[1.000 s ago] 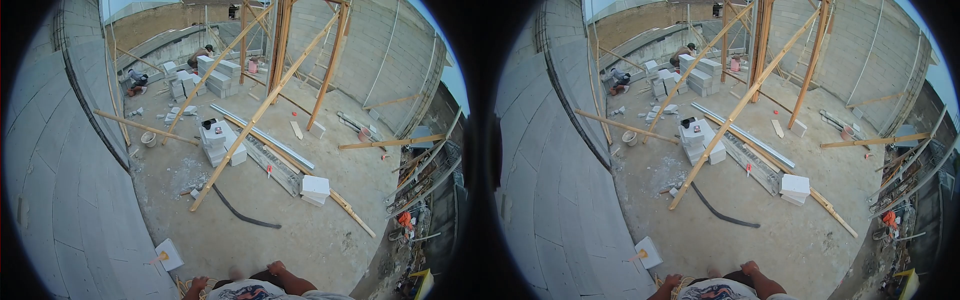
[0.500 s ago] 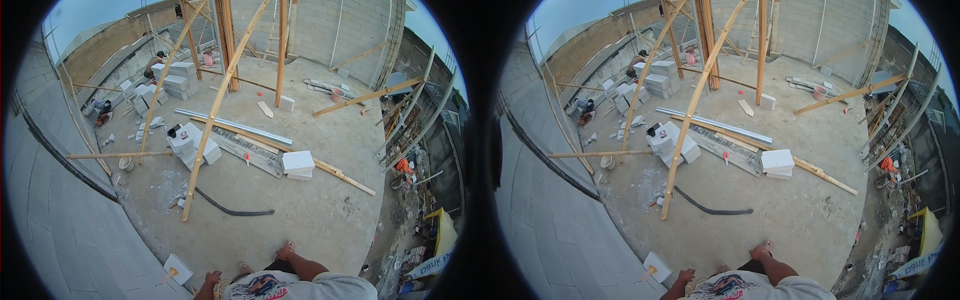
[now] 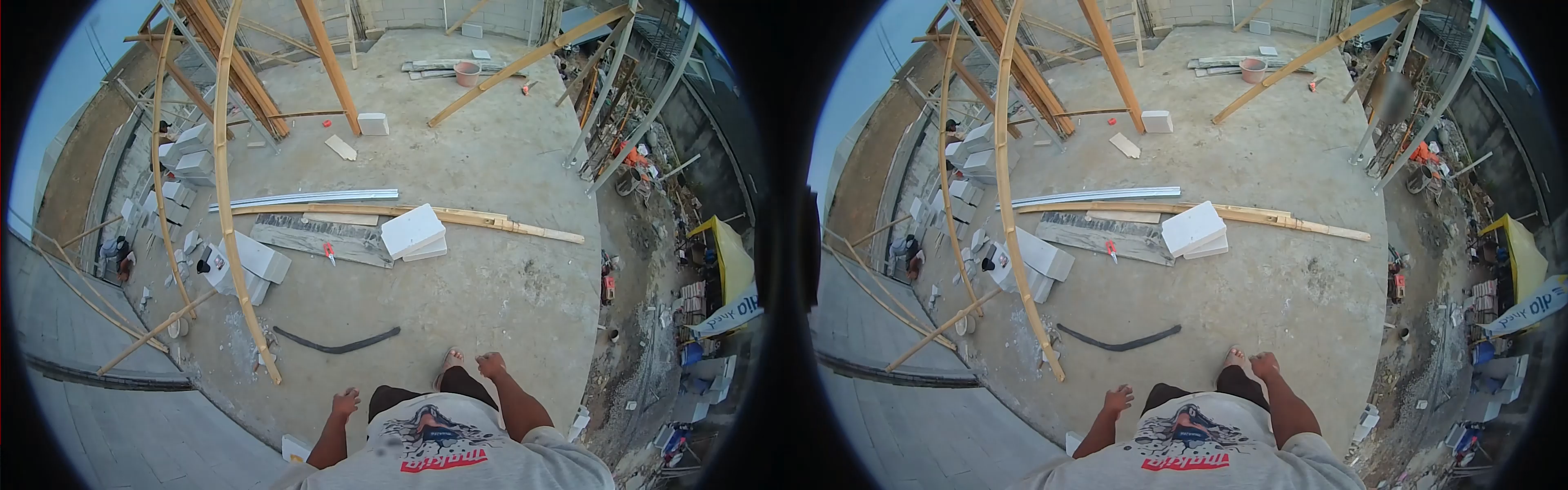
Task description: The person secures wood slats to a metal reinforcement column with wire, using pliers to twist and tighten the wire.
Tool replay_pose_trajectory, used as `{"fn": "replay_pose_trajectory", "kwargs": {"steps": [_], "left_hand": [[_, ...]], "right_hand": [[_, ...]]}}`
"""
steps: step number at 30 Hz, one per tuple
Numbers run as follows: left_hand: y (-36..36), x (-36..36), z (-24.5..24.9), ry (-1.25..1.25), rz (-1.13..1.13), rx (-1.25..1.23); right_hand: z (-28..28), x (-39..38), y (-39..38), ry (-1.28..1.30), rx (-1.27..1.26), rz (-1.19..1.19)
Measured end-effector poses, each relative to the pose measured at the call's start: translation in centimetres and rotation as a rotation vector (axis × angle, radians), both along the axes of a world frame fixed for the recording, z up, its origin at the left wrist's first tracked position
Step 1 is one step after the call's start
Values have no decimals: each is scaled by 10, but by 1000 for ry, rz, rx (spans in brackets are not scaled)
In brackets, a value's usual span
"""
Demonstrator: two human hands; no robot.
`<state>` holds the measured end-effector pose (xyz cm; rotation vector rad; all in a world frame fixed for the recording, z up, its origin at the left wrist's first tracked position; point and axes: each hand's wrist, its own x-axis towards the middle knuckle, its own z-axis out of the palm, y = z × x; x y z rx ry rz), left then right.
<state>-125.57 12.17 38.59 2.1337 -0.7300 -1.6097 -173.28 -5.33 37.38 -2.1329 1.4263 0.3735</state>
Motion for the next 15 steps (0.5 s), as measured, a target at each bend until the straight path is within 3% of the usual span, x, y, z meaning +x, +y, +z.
{"fn": "replay_pose_trajectory", "kwargs": {"steps": [1,2,3,5,6,8,10,11,12,13,14,15], "left_hand": [[-47,-32,64,82,343,84],[-78,-47,83,93,340,90],[-104,-59,95,70,278,6],[-148,-74,100,48,232,-87],[-167,-79,100,44,216,-74],[-201,-88,96,-14,185,-54],[-226,-88,74,-43,156,24],[-234,-85,60,-71,115,110],[-243,-83,47,-111,38,144],[-256,-81,31,-103,59,136],[-272,-80,13,-166,-105,292],[-288,-77,-6,-229,-271,448]], "right_hand": [[-37,-33,-11,-6,43,-243],[-15,-58,-27,-212,206,-621],[-13,-85,-40,-198,203,-618],[-33,-149,-64,37,-282,15],[-65,-182,-73,37,-286,27],[-129,-222,-84,-295,-67,-504],[-130,-228,-102,-194,53,-519],[-91,-214,-119,-37,172,-342],[-38,-185,-144,-220,518,-857],[-52,-188,-151,64,224,-140],[-66,-178,-162,-185,479,-715],[-57,-164,-178,-157,578,-850]]}}
